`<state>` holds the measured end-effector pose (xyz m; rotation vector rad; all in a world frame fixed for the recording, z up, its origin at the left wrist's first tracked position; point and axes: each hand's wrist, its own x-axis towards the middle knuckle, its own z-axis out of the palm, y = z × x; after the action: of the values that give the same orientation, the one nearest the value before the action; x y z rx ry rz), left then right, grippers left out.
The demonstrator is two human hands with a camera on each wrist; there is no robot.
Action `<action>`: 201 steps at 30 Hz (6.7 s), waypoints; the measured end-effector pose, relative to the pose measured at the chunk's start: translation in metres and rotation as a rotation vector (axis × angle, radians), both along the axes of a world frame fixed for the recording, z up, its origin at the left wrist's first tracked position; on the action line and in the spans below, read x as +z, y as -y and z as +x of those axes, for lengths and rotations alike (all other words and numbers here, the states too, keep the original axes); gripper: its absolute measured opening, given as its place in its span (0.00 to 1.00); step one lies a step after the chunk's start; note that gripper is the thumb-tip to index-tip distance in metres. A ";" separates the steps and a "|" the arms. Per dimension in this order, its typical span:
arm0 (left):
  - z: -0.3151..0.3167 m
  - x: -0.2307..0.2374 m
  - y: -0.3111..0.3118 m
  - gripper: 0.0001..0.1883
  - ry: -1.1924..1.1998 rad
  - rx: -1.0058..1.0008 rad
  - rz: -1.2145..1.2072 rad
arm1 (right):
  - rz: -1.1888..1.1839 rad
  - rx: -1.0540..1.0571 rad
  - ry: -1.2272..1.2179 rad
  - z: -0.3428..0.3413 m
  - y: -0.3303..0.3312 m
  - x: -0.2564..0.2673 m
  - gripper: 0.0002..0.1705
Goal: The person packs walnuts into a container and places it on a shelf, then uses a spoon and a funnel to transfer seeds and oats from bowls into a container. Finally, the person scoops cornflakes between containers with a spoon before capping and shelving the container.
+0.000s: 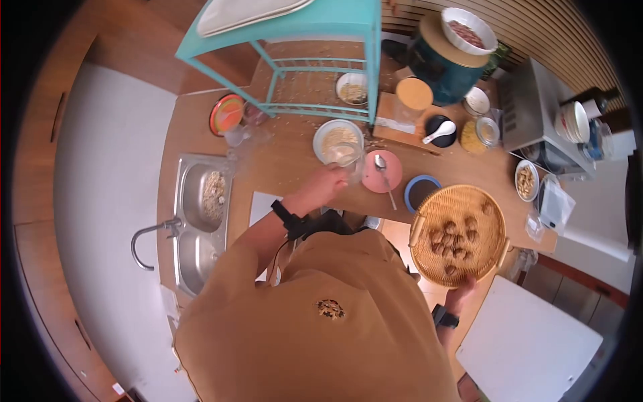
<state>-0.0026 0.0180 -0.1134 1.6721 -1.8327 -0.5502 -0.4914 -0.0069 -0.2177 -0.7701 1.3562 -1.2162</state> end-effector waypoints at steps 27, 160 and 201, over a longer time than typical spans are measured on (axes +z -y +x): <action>0.188 -0.075 -0.098 0.14 0.124 0.457 0.305 | 0.049 0.355 0.083 0.300 0.017 0.096 0.12; 0.160 0.030 -0.019 0.09 -0.273 0.231 0.032 | -0.009 0.399 -0.068 0.326 0.037 0.090 0.13; 0.140 0.052 -0.024 0.06 -0.191 0.259 -0.066 | 0.015 0.381 -0.042 0.316 0.045 0.079 0.15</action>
<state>0.1372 0.0417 -0.0612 1.7157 -1.4570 -0.5128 -0.1752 -0.0515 -0.1382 -0.9956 1.1832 -0.8920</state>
